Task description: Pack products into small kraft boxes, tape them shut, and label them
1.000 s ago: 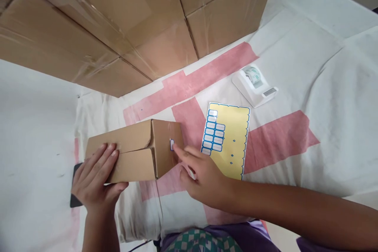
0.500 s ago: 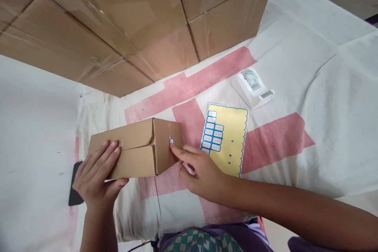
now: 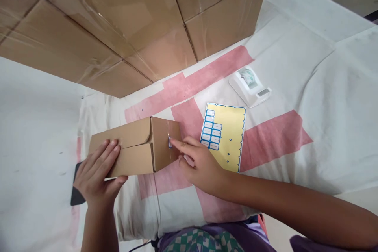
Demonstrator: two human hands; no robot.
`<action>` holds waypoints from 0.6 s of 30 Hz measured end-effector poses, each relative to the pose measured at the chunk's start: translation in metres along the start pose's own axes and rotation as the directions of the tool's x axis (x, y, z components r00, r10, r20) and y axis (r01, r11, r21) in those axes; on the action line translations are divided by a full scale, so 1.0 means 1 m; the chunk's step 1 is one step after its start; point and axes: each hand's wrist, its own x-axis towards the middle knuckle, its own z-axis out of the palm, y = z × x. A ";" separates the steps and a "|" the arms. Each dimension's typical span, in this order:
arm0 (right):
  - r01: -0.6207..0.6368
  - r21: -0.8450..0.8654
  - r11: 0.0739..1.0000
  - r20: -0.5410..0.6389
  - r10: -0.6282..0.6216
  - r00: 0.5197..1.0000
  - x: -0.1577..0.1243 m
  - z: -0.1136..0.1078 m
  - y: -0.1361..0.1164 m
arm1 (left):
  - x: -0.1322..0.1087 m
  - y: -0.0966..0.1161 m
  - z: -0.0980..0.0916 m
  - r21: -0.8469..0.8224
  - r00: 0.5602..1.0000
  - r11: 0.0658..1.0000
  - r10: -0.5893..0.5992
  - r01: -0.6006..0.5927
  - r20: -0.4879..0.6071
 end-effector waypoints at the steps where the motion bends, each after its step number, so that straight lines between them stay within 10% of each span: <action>1: 0.004 -0.004 1.000 -0.004 -0.004 1.000 0.002 0.000 0.001 | 0.000 0.000 0.000 -0.003 1.000 1.000 0.000 0.000 -0.003; 10: 0.282 -0.243 0.928 -0.015 -0.294 0.956 0.002 -0.002 0.005 | 0.002 -0.001 0.001 -0.006 0.998 0.999 0.039 -0.040 -0.039; 18: 0.176 -0.112 0.978 -0.026 -0.180 0.983 0.011 -0.009 0.012 | 0.004 0.003 0.000 -0.011 0.997 0.999 0.039 -0.040 -0.068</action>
